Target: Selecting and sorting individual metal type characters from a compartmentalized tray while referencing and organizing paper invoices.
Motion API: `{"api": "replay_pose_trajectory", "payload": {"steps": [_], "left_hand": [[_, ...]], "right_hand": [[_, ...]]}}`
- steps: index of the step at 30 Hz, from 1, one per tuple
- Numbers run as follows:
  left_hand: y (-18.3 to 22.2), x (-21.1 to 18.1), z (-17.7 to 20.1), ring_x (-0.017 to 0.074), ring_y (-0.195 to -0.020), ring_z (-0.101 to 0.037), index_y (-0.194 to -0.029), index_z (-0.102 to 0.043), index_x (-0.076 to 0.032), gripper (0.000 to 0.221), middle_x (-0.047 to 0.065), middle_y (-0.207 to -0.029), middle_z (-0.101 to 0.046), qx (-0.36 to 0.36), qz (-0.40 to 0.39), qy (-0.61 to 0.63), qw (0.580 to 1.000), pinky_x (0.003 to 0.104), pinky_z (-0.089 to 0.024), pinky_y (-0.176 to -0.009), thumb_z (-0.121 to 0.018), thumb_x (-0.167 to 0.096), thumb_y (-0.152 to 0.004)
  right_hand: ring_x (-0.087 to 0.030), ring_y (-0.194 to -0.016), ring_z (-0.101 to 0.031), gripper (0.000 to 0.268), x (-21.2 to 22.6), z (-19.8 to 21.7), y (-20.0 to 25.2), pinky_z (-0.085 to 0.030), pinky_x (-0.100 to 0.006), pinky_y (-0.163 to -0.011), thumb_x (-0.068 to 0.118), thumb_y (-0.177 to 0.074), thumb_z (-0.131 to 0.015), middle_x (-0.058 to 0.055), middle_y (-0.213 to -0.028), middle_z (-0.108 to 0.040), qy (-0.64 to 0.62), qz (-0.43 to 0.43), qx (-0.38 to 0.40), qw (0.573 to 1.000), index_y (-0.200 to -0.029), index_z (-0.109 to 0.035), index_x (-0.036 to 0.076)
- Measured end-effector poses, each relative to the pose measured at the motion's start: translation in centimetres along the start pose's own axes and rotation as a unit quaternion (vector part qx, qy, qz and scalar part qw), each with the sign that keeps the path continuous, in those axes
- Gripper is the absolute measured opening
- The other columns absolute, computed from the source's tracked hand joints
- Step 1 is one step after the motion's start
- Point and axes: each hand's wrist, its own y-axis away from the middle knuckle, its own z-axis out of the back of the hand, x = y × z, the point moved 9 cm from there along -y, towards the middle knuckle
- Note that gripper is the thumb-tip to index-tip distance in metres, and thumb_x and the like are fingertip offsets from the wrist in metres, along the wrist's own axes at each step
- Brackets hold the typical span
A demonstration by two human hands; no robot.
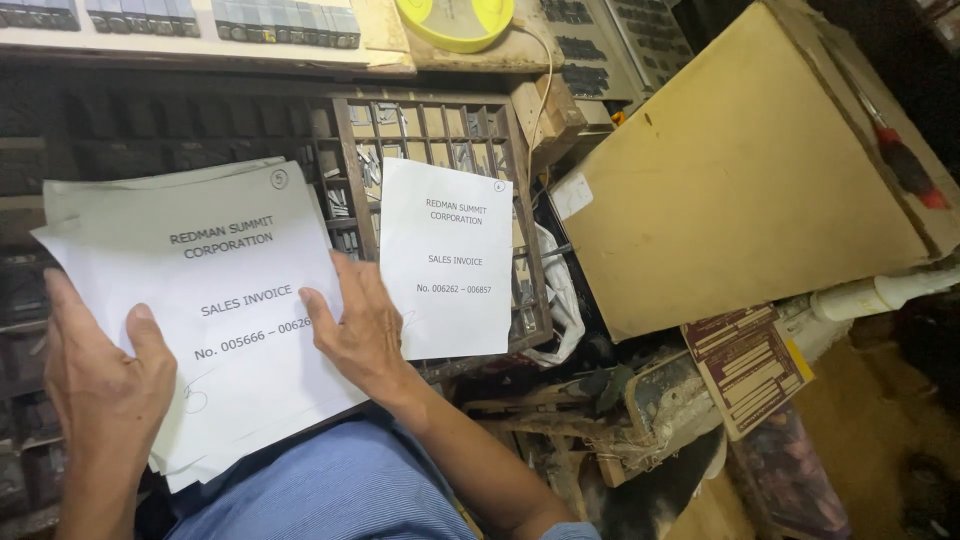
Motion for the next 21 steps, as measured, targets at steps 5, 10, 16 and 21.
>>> {"api": "replay_pose_trajectory", "payload": {"steps": [5, 10, 16, 21], "left_hand": [[0.0, -1.7, -0.2, 0.055, -0.151, -0.024, -0.16, -0.004, 0.006, 0.077, 0.04, -0.165, -0.021, 0.05, 0.07, 0.01, 0.996, 0.059, -0.019, -0.121, -0.051, -0.016, -0.104], [0.5, -1.1, -0.8, 0.0458, -0.155, -0.018, -0.162, -0.005, -0.004, 0.076, 0.027, -0.17, -0.013, 0.073, 0.147, 0.084, 0.983, 0.055, -0.02, -0.123, -0.051, -0.019, -0.105], [1.5, 4.9, -0.1, 0.0485, -0.114, -0.063, -0.152, -0.056, 0.008, 0.054, 0.029, -0.13, -0.067, -0.057, -0.036, 0.05, 0.996, 0.054, -0.047, -0.088, -0.074, -0.014, -0.107], [1.6, 6.0, 1.0, 0.0329, -0.105, -0.067, -0.141, -0.052, 0.013, 0.039, 0.026, -0.121, -0.068, -0.05, 0.015, 0.229, 0.972, 0.039, -0.052, -0.083, -0.073, -0.004, -0.112]], "right_hand": [[-0.033, -0.102, -0.059, 0.049, 0.9, 1.1, -0.1, -0.056, -0.046, -0.071, 0.029, -0.098, -0.053, -0.018, -0.122, -0.059, 0.07, 0.039, -0.039, 0.996, -0.14, -0.052, 0.005], [-0.034, -0.114, -0.058, 0.058, 0.9, 0.9, 0.0, -0.054, -0.052, -0.085, 0.034, -0.1, -0.045, -0.019, -0.132, -0.06, 0.058, 0.032, 0.018, 0.998, -0.15, -0.043, 0.004], [-0.022, -0.108, -0.072, 0.042, -11.8, 8.2, -0.8, -0.06, -0.032, -0.089, 0.025, -0.1, -0.058, -0.009, -0.13, -0.068, -0.053, -0.125, -0.077, 0.988, -0.14, -0.059, 0.01], [-0.026, -0.122, -0.062, 0.058, -14.0, 16.6, 0.1, -0.049, -0.048, -0.105, 0.053, -0.095, -0.055, -0.008, -0.133, -0.065, 0.134, -0.355, -0.048, 0.924, -0.139, -0.057, 0.015]]}}
